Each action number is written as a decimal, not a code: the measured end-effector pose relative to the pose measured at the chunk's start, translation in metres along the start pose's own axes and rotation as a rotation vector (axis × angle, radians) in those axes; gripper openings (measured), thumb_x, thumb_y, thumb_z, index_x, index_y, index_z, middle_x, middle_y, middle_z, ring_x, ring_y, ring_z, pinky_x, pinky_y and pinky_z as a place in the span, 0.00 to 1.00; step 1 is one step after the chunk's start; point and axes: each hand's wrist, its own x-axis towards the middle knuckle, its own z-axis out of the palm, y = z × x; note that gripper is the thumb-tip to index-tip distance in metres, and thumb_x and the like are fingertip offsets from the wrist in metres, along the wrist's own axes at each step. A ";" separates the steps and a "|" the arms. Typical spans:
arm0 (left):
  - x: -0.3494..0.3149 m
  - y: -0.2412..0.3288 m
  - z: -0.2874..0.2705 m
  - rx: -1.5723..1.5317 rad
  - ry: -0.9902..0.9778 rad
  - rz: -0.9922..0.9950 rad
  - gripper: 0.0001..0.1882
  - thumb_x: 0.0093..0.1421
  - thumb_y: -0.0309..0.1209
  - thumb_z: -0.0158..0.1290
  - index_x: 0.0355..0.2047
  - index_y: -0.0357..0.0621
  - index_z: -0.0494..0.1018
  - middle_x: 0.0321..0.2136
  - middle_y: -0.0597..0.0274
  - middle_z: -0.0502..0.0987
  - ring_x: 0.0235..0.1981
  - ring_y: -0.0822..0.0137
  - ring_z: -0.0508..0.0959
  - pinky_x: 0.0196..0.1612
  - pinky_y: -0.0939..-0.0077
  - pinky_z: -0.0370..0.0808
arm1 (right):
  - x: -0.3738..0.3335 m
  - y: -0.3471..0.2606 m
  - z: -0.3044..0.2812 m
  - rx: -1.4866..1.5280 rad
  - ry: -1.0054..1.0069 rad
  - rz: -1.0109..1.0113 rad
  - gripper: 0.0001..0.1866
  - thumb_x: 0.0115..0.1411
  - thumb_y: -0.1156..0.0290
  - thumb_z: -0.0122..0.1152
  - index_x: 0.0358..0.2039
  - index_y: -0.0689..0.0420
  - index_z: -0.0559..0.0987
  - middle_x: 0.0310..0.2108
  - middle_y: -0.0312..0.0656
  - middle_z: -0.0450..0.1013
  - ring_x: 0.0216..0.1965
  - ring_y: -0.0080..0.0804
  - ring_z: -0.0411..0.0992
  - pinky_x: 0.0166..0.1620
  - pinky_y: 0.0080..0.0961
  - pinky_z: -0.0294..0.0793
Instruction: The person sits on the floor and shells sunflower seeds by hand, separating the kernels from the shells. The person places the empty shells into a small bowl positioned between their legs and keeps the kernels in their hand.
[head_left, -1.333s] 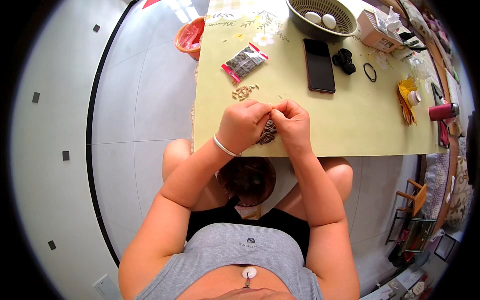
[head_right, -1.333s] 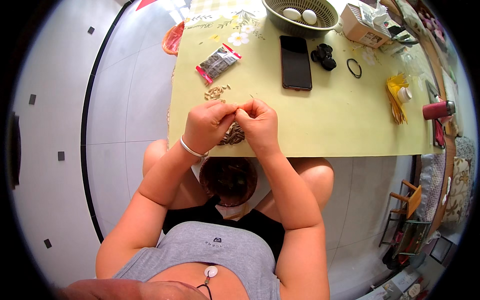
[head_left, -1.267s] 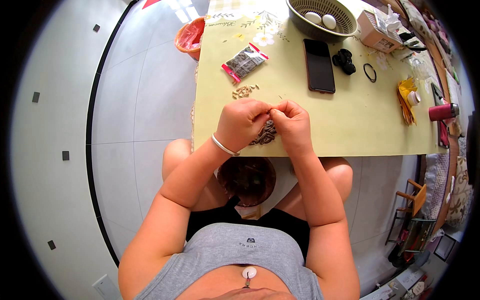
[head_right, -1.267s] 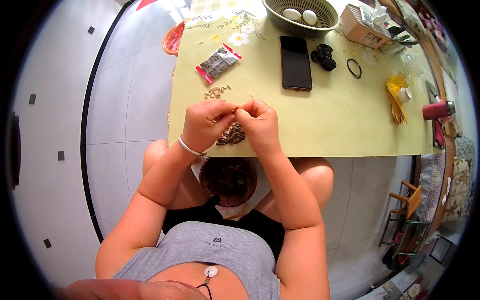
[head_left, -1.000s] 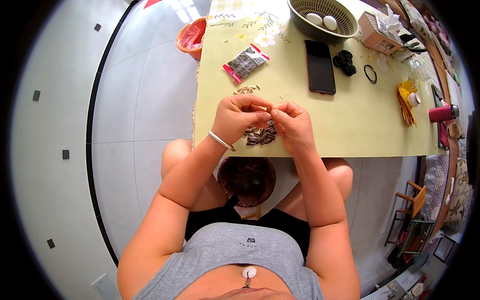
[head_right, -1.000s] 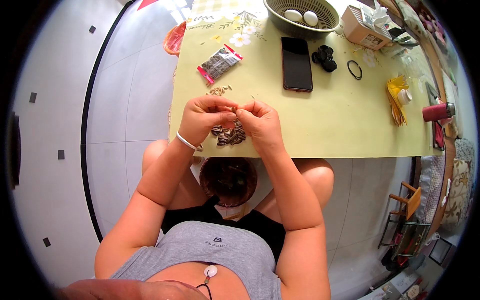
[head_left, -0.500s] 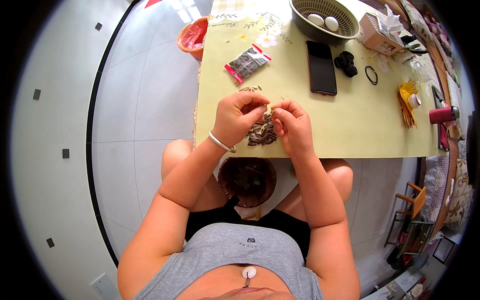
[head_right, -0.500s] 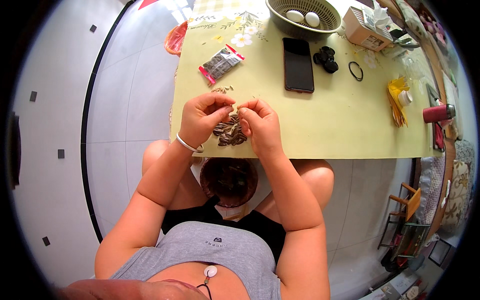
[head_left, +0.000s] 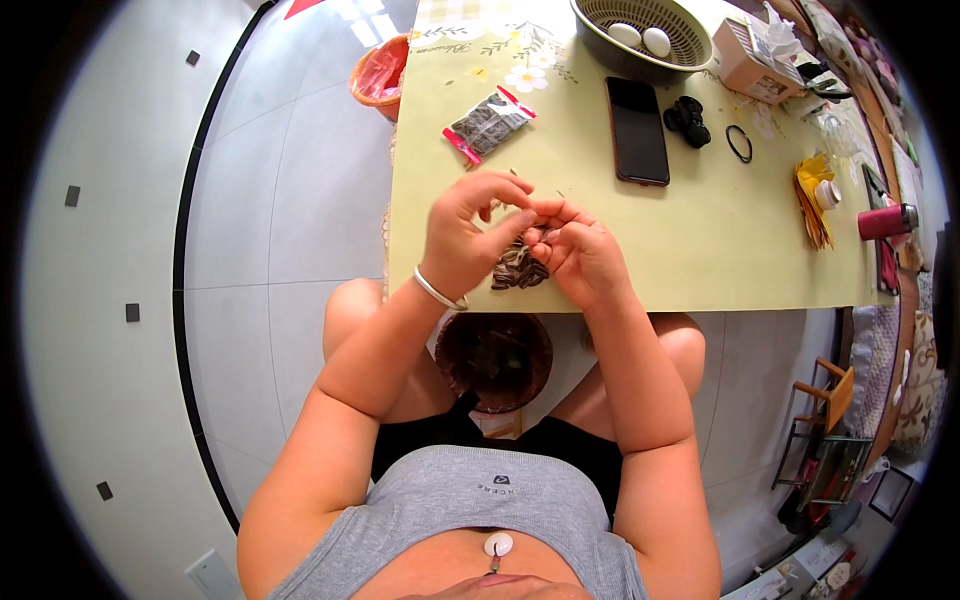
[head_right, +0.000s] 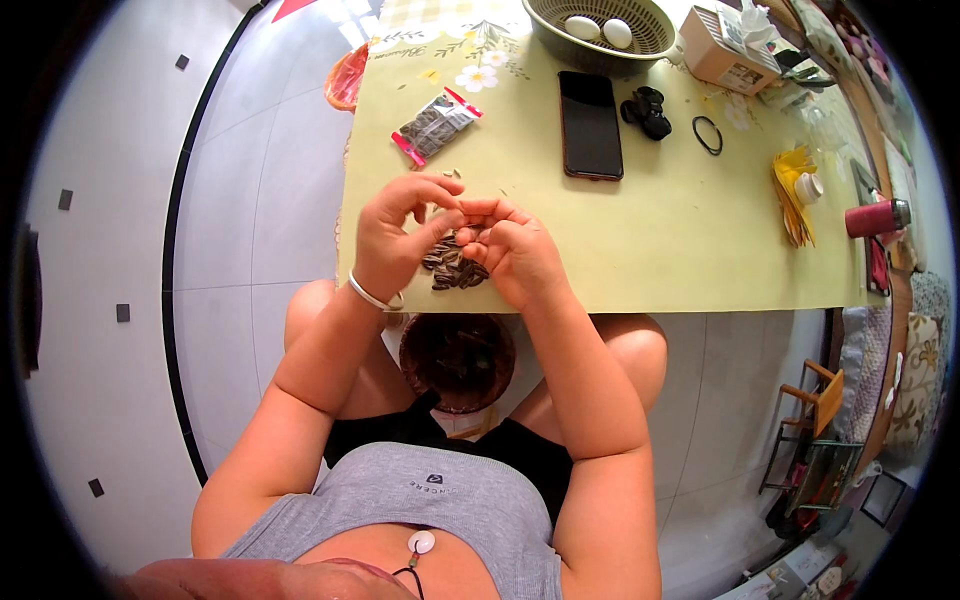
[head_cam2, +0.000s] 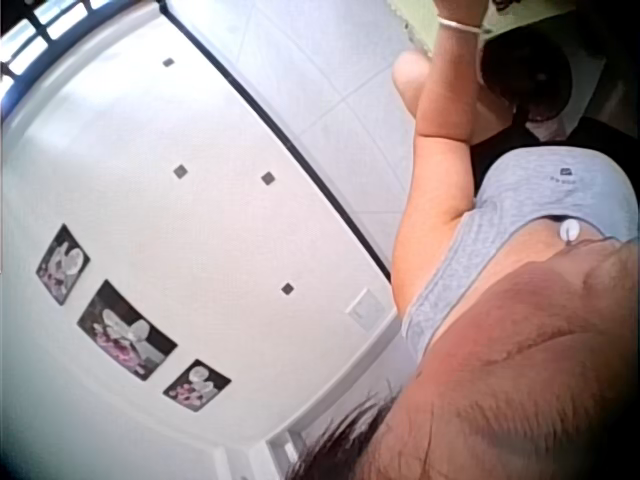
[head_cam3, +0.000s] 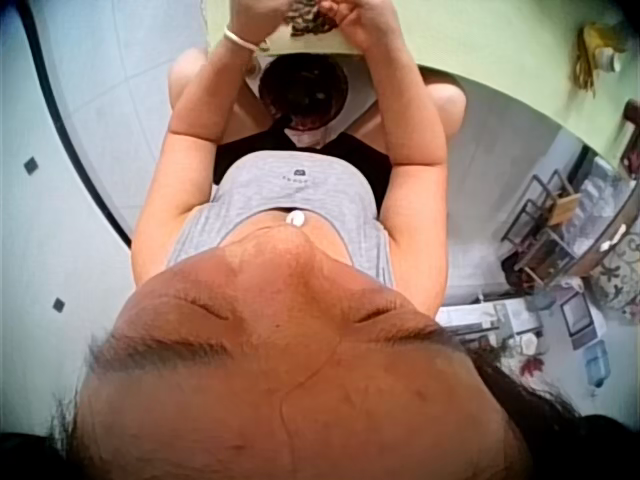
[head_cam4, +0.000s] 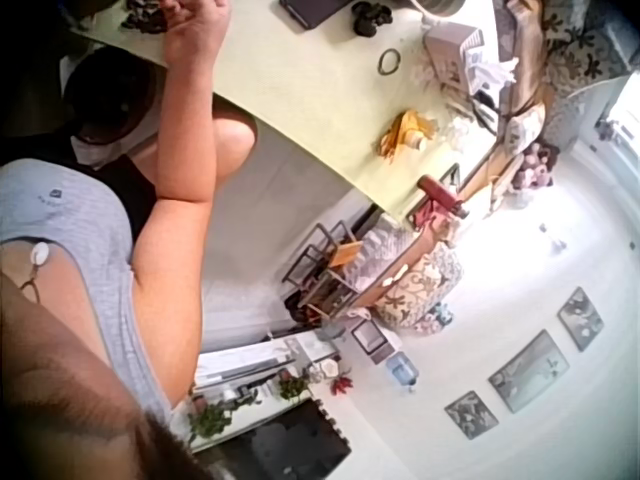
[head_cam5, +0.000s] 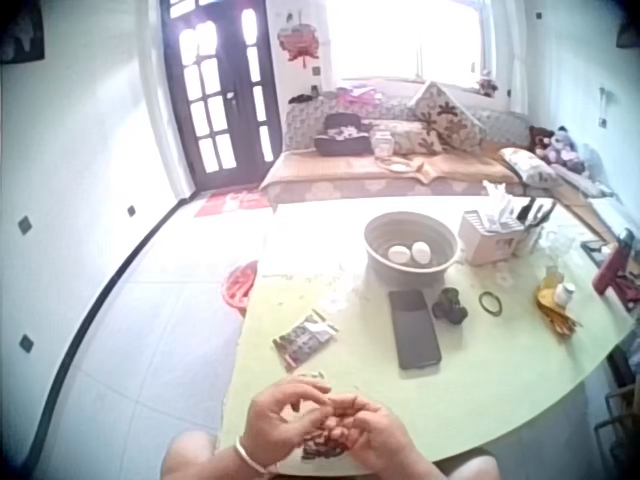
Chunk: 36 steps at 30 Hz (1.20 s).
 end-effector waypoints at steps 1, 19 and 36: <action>0.003 0.000 -0.004 0.030 0.014 -0.068 0.03 0.53 0.20 0.60 0.29 0.40 0.78 0.29 0.62 0.80 0.29 0.72 0.77 0.31 0.77 0.73 | 0.000 -0.002 -0.005 -0.004 -0.024 -0.007 0.17 0.54 0.83 0.44 0.44 0.67 0.75 0.38 0.46 0.74 0.36 0.26 0.74 0.37 0.20 0.75; -0.002 -0.019 0.003 0.598 -0.303 0.180 0.08 0.46 0.22 0.62 0.29 0.41 0.80 0.28 0.59 0.76 0.34 0.57 0.76 0.39 0.65 0.73 | -0.047 0.027 0.037 -1.332 -0.876 0.212 0.16 0.55 0.62 0.62 0.41 0.58 0.80 0.37 0.50 0.78 0.39 0.47 0.76 0.45 0.36 0.74; -0.003 -0.007 0.016 0.452 -0.189 0.140 0.04 0.50 0.20 0.58 0.28 0.39 0.76 0.27 0.56 0.76 0.31 0.54 0.76 0.35 0.64 0.74 | -0.013 -0.020 -0.003 -0.612 0.227 -0.239 0.06 0.61 0.72 0.61 0.31 0.62 0.79 0.23 0.31 0.72 0.22 0.13 0.65 0.26 0.12 0.65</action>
